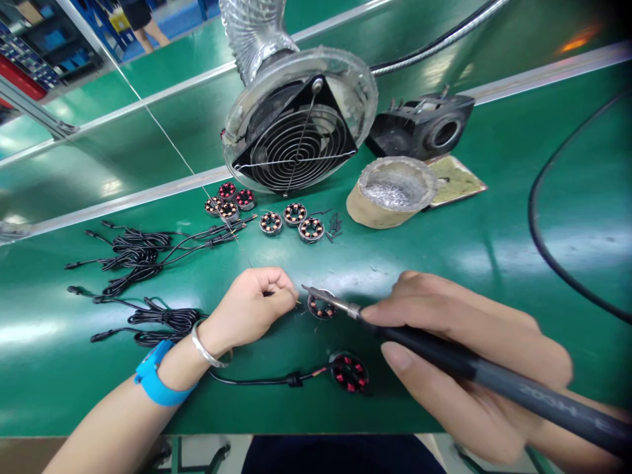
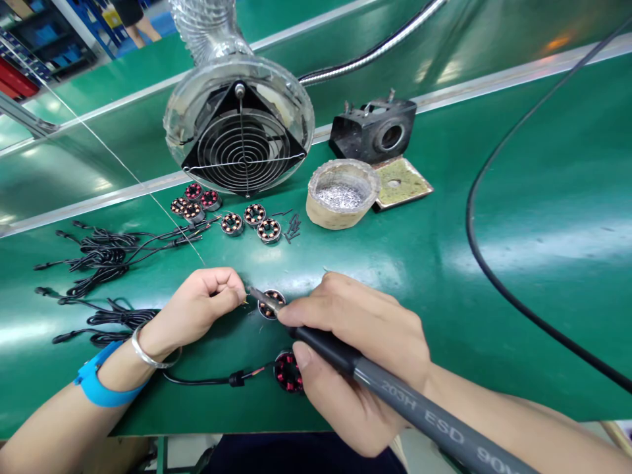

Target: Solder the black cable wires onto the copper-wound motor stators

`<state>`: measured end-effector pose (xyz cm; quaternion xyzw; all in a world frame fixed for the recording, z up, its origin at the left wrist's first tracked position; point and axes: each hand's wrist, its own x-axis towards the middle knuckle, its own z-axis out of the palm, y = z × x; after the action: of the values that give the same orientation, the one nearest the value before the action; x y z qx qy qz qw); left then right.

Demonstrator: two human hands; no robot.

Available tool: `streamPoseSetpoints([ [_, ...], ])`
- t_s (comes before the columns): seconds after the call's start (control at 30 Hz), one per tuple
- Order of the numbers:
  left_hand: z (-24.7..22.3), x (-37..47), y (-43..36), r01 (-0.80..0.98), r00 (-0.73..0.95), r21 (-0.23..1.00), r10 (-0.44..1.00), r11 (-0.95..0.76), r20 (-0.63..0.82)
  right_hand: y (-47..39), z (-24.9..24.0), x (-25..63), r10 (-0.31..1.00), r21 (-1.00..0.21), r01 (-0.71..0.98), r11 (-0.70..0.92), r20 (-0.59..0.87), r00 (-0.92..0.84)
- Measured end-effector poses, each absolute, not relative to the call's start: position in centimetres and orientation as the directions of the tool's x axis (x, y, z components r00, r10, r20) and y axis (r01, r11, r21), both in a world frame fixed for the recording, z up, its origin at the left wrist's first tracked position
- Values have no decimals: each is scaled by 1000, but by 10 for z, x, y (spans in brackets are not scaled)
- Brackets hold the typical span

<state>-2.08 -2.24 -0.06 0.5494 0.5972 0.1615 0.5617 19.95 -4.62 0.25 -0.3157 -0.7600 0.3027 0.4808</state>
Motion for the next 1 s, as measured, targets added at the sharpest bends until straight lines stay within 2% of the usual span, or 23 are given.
streamPoseSetpoints([
  [0.23,1,-24,-23,453,314,830,813,326,-491,-34,-4,194,764,-711,285,643,569,-304],
  [0.4,2,-30,-24,393,430,868,774,302,-464,-24,-18,178,694,-667,273,693,517,-501],
  [0.5,3,-32,-25,411,450,859,752,304,-481,-20,-26,171,659,-649,252,718,516,-548],
  [0.63,8,-33,-27,523,447,841,795,140,-410,-18,-28,166,650,-607,271,747,583,-487],
  [0.73,10,-33,-28,590,426,805,827,53,-367,-20,-25,165,669,-630,261,732,590,-453],
  [1.0,1,-31,-30,458,412,843,773,281,-482,-24,-27,159,672,-657,219,722,589,-449],
])
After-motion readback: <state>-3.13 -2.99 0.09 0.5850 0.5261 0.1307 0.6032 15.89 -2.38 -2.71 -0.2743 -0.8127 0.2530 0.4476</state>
